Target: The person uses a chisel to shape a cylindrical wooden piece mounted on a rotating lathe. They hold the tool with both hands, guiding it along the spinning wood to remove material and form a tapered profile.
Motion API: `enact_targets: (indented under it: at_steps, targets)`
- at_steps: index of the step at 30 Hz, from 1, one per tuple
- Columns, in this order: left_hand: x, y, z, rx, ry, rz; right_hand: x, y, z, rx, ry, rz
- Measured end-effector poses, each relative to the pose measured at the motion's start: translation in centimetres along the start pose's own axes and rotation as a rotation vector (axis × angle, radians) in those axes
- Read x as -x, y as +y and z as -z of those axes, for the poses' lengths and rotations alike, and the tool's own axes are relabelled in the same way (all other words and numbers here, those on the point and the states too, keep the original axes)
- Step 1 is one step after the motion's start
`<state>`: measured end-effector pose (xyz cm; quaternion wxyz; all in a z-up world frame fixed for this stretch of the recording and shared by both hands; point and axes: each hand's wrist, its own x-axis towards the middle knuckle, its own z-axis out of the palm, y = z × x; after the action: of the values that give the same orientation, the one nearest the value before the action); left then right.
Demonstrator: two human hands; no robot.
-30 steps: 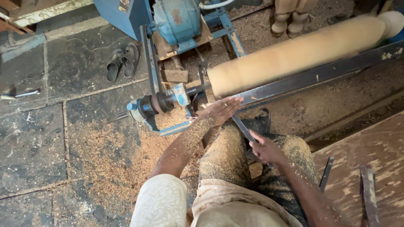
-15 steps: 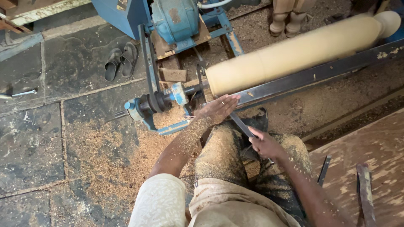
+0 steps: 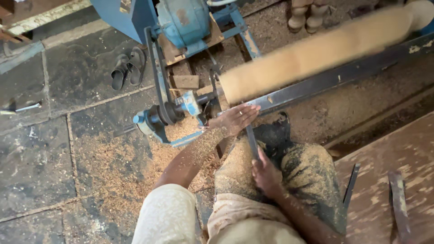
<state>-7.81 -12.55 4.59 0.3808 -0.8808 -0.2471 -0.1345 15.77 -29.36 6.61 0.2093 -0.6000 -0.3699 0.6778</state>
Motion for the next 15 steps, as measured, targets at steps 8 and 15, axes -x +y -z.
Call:
enact_targets:
  at_steps: [8,15]
  targets:
    - [-1.3,-1.9,1.4,0.079,0.16,0.009,0.4,-1.6,0.4,0.136,0.003,0.079]
    - [-0.5,-1.0,-1.4,-0.062,0.127,0.012,-1.8,-3.9,5.0,0.481,-0.133,0.21]
